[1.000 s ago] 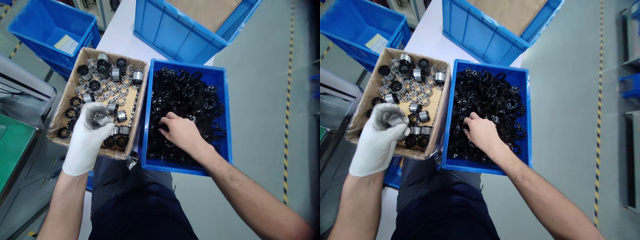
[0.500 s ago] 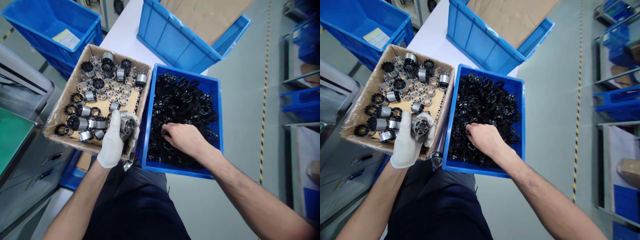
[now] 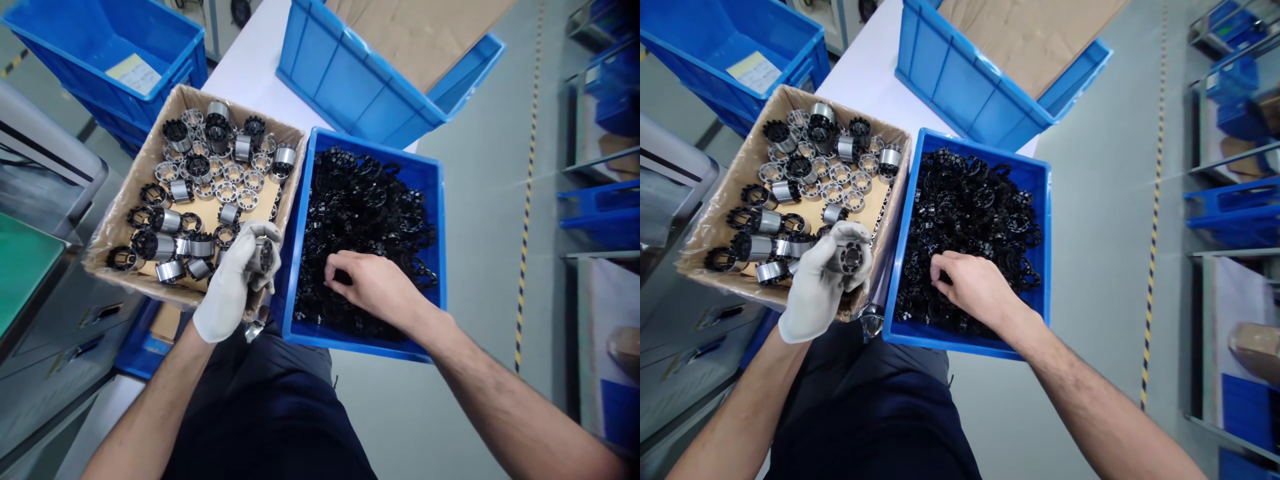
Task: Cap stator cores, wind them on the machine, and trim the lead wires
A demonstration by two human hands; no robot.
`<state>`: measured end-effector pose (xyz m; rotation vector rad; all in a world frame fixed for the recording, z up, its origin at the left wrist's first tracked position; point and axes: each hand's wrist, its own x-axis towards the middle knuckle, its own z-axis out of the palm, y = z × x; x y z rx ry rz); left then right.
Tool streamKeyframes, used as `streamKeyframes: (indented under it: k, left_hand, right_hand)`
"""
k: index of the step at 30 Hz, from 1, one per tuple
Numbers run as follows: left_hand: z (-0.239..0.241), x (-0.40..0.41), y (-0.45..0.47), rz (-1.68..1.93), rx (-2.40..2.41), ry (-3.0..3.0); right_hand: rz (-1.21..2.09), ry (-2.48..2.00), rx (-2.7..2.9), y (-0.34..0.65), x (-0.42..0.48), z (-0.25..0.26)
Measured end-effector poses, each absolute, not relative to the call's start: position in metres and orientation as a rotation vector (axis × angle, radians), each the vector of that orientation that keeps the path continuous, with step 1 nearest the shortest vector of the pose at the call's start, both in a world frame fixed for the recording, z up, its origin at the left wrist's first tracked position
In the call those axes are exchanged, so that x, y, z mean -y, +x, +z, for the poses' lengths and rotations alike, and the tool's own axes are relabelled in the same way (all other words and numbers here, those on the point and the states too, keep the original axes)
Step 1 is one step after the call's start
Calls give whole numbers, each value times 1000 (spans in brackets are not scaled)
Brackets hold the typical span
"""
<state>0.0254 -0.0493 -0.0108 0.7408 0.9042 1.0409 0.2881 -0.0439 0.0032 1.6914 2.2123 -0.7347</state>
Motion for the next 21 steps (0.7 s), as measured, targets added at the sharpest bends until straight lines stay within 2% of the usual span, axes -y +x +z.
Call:
streamKeyframes:
  k: [3, 7, 12, 15, 21]
  left_hand:
    - [-12, 46, 25, 1092, -896, 780]
    - [-15, 48, 25, 1112, -910, 796]
    - [-27, 51, 27, 1202, -976, 919]
    - [-34, 50, 26, 1248, -1051, 1053]
    - [-34, 50, 26, 1231, -1087, 950]
  right_hand:
    - [-962, 1913, -2362, 299, 42, 2]
    - [-1485, 2251, -2642, 281, 39, 12]
    - [-2223, 2149, -2654, 212, 29, 22]
    - [-2387, 2017, -2644, 189, 24, 15]
    - [-2469, 1925, -2554, 196, 21, 0]
